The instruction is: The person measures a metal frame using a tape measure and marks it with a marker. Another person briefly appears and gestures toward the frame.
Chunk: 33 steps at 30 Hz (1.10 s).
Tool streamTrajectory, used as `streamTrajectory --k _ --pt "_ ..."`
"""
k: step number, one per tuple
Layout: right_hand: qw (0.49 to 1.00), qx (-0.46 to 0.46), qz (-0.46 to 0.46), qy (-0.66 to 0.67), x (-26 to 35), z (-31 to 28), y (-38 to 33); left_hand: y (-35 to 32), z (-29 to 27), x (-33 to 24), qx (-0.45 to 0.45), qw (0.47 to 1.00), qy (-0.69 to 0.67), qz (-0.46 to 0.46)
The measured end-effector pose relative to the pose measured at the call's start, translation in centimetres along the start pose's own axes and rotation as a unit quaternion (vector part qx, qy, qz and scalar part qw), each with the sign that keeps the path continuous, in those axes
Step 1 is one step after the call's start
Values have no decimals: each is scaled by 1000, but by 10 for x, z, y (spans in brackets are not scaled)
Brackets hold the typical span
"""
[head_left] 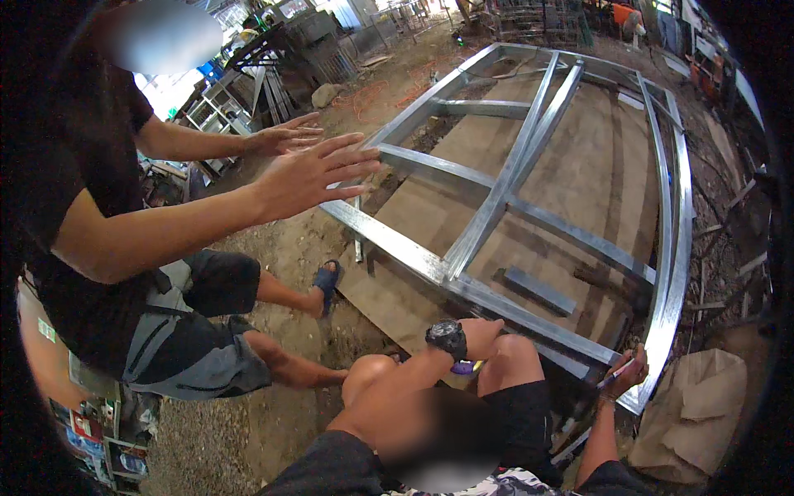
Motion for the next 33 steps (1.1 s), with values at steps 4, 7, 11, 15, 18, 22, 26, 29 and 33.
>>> streamTrajectory --k 4,7,11,15,18,22,26,29,33 --pt "1000 10 11 -3 6 5 2 -2 -1 4 6 1000 2 -10" --pt "1000 16 25 -11 3 13 1 5 0 12 25 999 17 -19" --pt "999 22 32 22 -6 17 0 8 -3 6 10 999 27 23" --pt "999 6 24 37 -6 22 -2 1 -15 0 -38 997 -4 66" --pt "999 17 25 22 -10 20 -9 -14 -26 -20 -28 998 -39 51" --pt "1000 23 8 11 -9 20 -12 -41 -50 -46 -50 993 -71 82" --pt "985 58 -25 159 12 11 -6 -78 -83 -82 -10 994 -81 67" --pt "930 239 -79 268 67 -15 -29 -105 -76 -57 -129 965 -196 116" --pt "771 528 53 354 88 -42 -92 -113 -69 -32 -199 956 -212 36"
Point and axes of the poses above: each hand's wrist, its own y-axis towards the middle knuckle, its own z-axis out of the palm, x = y × z, the point moved 8 cm from there along y, towards the middle knuckle, and after that the axes turned 13 degrees about z, right-handed, at the moved point
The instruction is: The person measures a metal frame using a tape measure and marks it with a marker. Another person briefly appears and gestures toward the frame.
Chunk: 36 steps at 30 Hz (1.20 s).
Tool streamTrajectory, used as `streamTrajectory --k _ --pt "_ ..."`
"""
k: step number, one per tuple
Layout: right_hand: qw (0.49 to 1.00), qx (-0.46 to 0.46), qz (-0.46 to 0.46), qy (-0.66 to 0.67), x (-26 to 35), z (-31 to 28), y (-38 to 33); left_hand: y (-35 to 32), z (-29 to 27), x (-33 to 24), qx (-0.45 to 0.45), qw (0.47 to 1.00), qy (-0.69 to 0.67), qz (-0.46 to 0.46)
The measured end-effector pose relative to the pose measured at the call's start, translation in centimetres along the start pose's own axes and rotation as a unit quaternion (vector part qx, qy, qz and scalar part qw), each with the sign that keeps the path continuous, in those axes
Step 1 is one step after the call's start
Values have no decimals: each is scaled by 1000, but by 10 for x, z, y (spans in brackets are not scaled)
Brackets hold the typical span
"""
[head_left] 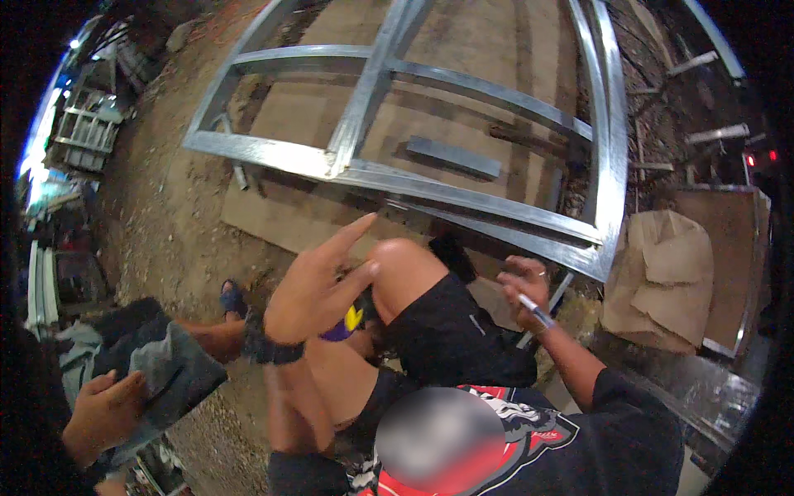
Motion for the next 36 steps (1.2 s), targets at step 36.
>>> streamTrajectory --k 36 --pt "863 280 196 -373 -63 183 53 6 48 -30 -87 983 -157 39"
Point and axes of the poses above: each hand's wrist, its own y-axis towards the middle knuckle, its own z-axis out of the palm, x = y × z, the point moved 8 cm from there along y, towards the middle knuckle, and after that the axes turned 13 degrees about z, right-handed, at the moved point
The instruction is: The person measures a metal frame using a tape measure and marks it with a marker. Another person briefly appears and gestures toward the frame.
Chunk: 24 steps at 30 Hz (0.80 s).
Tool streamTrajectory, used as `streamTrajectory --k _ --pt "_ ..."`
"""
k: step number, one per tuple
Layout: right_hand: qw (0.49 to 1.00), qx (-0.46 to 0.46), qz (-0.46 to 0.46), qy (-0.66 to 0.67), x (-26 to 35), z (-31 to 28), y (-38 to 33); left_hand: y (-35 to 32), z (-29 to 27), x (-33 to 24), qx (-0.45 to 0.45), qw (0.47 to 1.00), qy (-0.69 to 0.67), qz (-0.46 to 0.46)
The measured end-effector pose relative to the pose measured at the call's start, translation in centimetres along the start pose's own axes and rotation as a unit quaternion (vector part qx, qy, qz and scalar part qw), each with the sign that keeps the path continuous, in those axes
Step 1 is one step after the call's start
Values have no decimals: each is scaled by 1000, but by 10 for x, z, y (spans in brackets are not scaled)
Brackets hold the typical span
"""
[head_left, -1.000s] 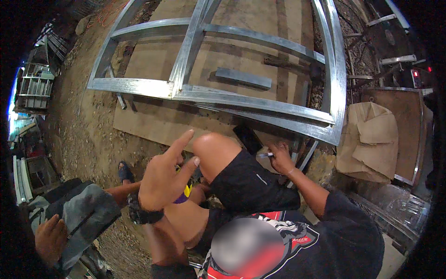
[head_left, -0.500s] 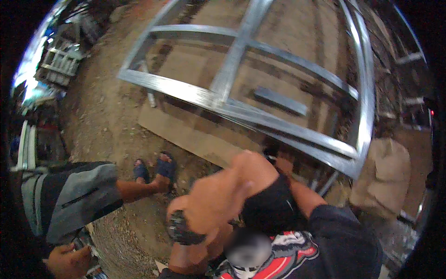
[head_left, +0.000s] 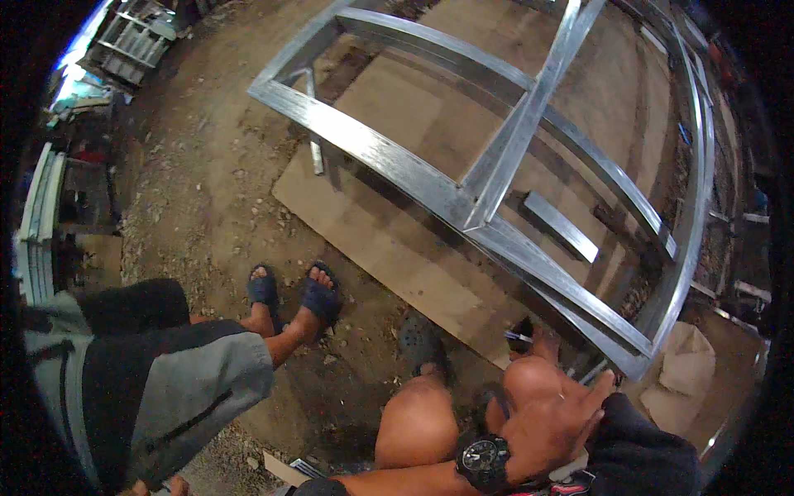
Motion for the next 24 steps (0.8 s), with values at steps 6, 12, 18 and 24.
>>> streamTrajectory --k 6,12,18,24 --pt "991 98 5 90 66 -53 -5 16 7 25 -48 998 -11 -37" --pt "995 -6 -71 72 151 -113 -6 32 1 48 -124 964 -203 -114" --pt "989 -23 -40 142 189 -183 -13 38 1 67 8 922 -368 -118" --pt "960 -97 20 264 176 -277 -56 -18 -4 105 93 848 -477 -212"
Point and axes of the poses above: each hand's wrist, its own y-axis towards the middle knuckle, its own z-axis out of the palm, x = y × z, the point moved 8 cm from there along y, towards the middle knuckle, and after that the axes turned 13 degrees about z, right-handed, at the moved point
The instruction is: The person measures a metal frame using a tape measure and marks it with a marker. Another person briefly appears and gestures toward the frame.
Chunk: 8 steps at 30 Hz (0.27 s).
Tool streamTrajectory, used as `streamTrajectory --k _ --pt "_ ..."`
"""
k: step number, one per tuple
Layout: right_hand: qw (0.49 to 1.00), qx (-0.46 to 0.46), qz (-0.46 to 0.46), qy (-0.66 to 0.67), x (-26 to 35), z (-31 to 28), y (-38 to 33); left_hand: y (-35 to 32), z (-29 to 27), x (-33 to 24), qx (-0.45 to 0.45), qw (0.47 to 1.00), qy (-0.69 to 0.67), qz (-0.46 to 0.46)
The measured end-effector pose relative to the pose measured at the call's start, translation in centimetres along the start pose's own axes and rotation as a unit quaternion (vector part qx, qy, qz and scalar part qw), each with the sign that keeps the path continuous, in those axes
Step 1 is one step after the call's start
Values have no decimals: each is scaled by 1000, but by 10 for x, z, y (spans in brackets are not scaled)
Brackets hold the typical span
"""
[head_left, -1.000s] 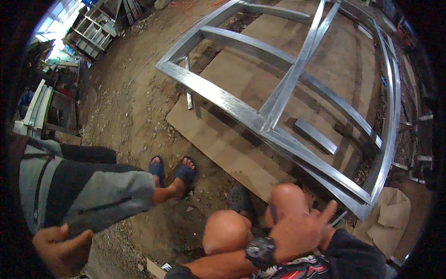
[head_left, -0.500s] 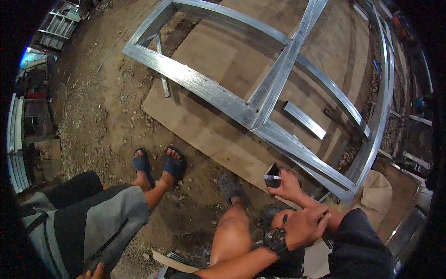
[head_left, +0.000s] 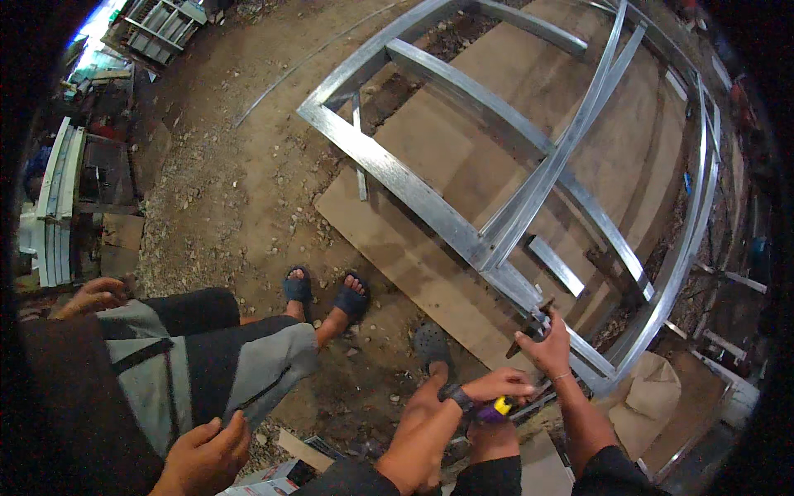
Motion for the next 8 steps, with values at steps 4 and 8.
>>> streamTrajectory --k 4,8 --pt "999 -30 4 16 32 -50 -42 -56 -15 20 -115 988 -105 10" --pt "1000 22 7 8 82 -84 -104 -104 7 -75 -167 985 -35 -1"
Point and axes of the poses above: each hand's wrist, its own y-axis towards the middle knuckle, its own z-axis out of the palm, x = y × z, the point moved 8 cm from there along y, towards the middle knuckle, and after that the axes turned 13 degrees about z, right-handed, at the moved point
